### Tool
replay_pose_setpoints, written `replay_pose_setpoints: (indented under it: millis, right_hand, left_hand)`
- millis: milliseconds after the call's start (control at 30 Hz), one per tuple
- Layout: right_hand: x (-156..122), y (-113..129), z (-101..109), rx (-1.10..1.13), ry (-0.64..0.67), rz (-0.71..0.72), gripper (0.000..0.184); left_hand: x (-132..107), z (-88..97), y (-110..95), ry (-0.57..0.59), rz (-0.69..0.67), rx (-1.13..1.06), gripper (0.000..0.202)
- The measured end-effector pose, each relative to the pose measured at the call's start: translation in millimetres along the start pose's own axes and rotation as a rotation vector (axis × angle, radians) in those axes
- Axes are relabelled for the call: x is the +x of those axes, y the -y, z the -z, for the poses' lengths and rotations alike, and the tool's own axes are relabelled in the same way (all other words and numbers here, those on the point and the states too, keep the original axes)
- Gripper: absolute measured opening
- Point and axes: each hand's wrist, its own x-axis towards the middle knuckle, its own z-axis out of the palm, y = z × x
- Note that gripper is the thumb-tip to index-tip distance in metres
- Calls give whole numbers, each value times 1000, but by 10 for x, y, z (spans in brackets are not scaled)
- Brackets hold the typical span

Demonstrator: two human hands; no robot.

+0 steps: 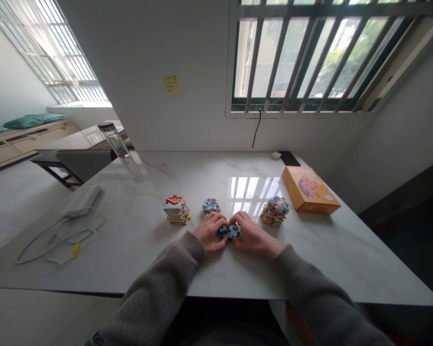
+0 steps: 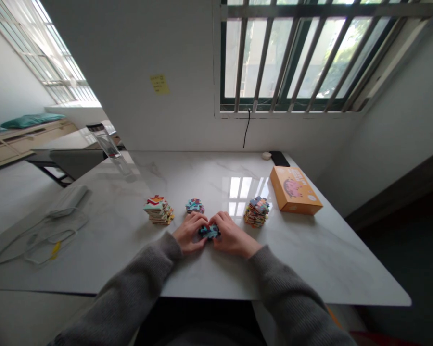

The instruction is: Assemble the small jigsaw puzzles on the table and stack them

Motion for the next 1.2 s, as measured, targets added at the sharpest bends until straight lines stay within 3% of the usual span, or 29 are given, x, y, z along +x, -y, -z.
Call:
replay_pose_setpoints:
  millis: [100,167,267,367,533,933,1067,1200]
  right_hand:
    - [5,32,30,56,-74,18,48]
    - [5,55,65,89,-121,22,53]
    - [2,81,111,108,-170,9,56]
    - [0,97,115,112,-173,-4,57]
    - [3,99,72,115,-158,-17,57]
    - [-7,17,42,-64,8,-31,20]
    - [-30,34,66,-106,89,-38,24]
    - [-38,15,89,-92,97,-12,30]
  left_hand:
    - [4,38,-25,-100,-34,-45,32]
    - [16,70,-34,-239,-27,-21,36]
    - [49,94,-3,-483,54,81,39]
    - [96,71,85,-582,172,135,36]
    - [155,23,269,-564,327,105,28]
    - [122,-11,506,-462,375,26,20]
    - [111,16,426,-452,339,77,19]
    - [59,57,180,-409,147,93,19]
